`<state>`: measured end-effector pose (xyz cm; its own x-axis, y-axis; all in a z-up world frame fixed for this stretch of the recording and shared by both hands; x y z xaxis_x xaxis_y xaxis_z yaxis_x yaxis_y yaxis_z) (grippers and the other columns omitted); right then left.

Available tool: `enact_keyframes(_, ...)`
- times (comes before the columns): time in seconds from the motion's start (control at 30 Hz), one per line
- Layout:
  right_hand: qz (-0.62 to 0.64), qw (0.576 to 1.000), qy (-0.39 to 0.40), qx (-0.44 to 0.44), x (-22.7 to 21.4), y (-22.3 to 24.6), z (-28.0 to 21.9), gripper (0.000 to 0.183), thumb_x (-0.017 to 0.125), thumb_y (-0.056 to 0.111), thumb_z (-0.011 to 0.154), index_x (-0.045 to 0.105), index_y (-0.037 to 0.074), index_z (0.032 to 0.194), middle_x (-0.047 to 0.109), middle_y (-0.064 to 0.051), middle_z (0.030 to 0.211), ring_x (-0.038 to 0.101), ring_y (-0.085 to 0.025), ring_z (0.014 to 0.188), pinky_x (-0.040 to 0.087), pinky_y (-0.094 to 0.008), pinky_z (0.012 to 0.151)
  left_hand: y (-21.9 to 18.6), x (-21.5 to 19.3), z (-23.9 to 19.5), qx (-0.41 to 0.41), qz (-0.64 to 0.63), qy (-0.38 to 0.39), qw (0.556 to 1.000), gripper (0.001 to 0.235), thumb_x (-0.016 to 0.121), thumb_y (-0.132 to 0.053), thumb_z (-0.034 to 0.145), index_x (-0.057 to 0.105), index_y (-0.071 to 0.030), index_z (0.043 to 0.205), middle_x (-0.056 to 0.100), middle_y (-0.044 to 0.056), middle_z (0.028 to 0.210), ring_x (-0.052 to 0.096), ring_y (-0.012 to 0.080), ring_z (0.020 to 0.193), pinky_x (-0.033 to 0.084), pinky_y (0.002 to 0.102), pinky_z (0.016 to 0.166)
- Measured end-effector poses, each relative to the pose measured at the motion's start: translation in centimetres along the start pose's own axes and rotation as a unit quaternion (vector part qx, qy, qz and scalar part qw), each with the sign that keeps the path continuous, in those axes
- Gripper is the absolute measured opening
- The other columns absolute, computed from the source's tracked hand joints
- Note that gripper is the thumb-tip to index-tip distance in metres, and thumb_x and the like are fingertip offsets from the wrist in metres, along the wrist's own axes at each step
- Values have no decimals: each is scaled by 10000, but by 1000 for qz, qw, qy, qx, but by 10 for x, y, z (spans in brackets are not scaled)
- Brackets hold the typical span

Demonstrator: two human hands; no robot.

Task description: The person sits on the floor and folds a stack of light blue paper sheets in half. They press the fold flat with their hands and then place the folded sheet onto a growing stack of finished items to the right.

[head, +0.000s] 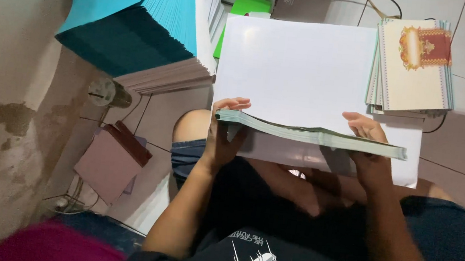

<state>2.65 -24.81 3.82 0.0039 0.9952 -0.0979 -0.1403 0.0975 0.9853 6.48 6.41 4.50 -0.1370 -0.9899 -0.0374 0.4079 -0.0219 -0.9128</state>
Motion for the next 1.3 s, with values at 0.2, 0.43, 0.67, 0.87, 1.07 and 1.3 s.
enact_keyframes(0.2,-55,996,58,30,-11,0,5,314,657,318,941,561,160,1195,597,-152,1407,550,-314,1396,459,-451,1112,-5,-12,6,-3,10,48,999,382,669,-36,971,532,-114,1318,530,184,1465,477,360,1448,381,474,1244)
enact_keyframes(0.43,-50,998,36,8,-3,20,3,233,579,287,1017,521,169,1209,560,-148,1449,504,-283,1414,446,-409,1137,3,-9,6,-121,11,70,990,503,662,-243,943,465,-63,1370,591,138,1252,565,287,1196,502,387,1041)
enact_keyframes(0.67,-144,937,-133,288,-36,-27,-26,438,703,339,941,621,63,1270,681,-141,1201,636,-268,1130,444,-476,1004,18,-10,5,-156,29,11,987,256,667,-337,969,629,-195,1177,682,29,1067,650,179,1030,502,344,935)
enact_keyframes(0.87,-198,962,-55,177,-27,-35,-6,320,657,251,1032,660,-35,1178,675,-297,1014,646,-468,1057,421,-629,913,13,-9,8,-213,85,-39,973,220,715,-304,914,647,-170,1074,716,110,900,678,204,923,537,438,820)
enact_keyframes(1.07,-155,980,-1,122,-21,-30,31,240,679,92,1010,566,-44,1172,649,-171,920,534,-218,897,465,-475,906,37,-14,12,-296,92,-38,950,315,798,-276,854,642,-62,1025,733,172,879,689,257,852,555,461,744)
enact_keyframes(1.3,-49,966,66,245,-25,-53,57,269,719,227,1006,616,40,1171,717,-87,879,649,-150,765,568,-364,765,62,-13,10,-375,84,-50,922,422,827,-335,823,624,-56,1066,733,162,939,711,274,894,573,466,762)
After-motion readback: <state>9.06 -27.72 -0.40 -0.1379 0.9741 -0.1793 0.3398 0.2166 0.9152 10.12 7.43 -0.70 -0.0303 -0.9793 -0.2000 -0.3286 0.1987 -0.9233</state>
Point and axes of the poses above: each hand's wrist, its own z-axis towards the middle knuckle, its own x-axis out of the palm, y = z × x, the point moved 3 cm from there along z, towards the middle knuckle
